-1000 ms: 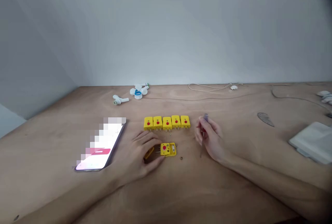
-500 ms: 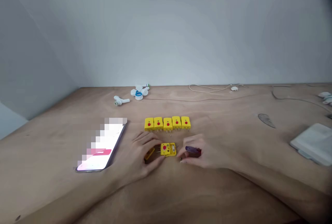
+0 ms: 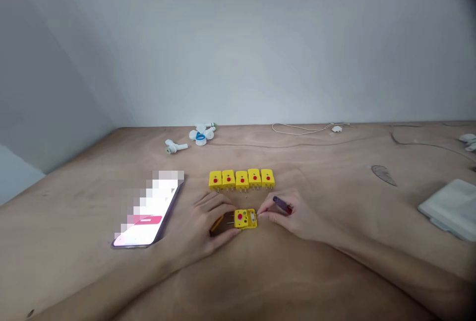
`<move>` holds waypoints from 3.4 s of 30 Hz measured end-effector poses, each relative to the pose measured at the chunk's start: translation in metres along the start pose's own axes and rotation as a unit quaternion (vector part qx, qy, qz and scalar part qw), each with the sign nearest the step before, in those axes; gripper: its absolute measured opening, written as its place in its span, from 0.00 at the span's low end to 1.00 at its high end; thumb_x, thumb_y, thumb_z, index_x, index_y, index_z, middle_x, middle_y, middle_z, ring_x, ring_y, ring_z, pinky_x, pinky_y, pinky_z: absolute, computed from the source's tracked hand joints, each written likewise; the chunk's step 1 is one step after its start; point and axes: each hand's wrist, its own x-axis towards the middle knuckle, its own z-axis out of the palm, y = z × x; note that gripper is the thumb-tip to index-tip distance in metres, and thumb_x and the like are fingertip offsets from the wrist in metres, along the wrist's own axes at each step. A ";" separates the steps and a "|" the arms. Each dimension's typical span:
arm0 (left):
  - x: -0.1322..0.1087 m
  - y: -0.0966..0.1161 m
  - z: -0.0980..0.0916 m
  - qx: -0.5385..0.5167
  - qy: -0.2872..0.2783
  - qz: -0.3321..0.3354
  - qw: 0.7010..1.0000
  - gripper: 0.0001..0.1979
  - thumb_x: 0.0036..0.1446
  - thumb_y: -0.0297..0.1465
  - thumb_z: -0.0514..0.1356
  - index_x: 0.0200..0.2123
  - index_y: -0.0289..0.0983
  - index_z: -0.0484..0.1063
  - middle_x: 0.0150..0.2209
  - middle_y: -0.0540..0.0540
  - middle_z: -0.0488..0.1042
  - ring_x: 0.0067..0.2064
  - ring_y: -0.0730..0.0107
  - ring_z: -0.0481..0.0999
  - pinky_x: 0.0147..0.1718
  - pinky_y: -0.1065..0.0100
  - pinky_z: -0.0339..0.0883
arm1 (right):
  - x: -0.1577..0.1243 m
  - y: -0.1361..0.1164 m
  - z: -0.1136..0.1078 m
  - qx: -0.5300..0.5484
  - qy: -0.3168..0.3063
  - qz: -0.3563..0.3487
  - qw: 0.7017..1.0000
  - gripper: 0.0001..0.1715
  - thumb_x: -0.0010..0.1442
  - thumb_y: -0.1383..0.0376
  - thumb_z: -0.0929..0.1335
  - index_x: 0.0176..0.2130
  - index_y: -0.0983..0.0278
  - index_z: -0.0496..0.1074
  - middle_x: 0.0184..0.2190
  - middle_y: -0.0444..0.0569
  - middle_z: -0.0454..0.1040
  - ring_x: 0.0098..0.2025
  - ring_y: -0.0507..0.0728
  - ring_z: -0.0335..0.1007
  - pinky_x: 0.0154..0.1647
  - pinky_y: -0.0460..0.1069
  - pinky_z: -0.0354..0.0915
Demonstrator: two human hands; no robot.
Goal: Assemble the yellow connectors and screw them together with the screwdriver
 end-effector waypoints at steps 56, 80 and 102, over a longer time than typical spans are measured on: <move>0.000 0.002 0.000 -0.030 -0.025 0.031 0.999 0.14 0.66 0.36 0.63 0.54 0.41 0.73 0.53 0.43 0.76 0.54 0.55 0.75 0.54 0.56 0.71 | -0.007 -0.001 0.011 -0.106 -0.046 -0.227 0.967 0.16 0.62 0.72 0.69 0.48 0.58 0.79 0.45 0.49 0.80 0.34 0.53 0.77 0.31 0.46 0.68; 0.000 0.001 -0.001 -0.026 -0.042 0.030 0.998 0.15 0.68 0.35 0.60 0.56 0.41 0.72 0.55 0.43 0.74 0.55 0.54 0.74 0.55 0.55 0.70 | -0.007 -0.003 0.010 -0.056 0.019 -0.230 0.971 0.19 0.65 0.72 0.66 0.53 0.61 0.75 0.39 0.49 0.80 0.35 0.54 0.76 0.34 0.47 0.70; 0.002 0.003 -0.004 -0.042 -0.048 0.025 0.998 0.13 0.69 0.36 0.59 0.53 0.40 0.70 0.51 0.44 0.75 0.51 0.57 0.74 0.52 0.58 0.69 | 0.001 -0.009 0.009 0.319 0.103 0.017 0.942 0.19 0.73 0.54 0.64 0.36 0.63 0.73 0.32 0.48 0.78 0.30 0.52 0.76 0.31 0.47 0.71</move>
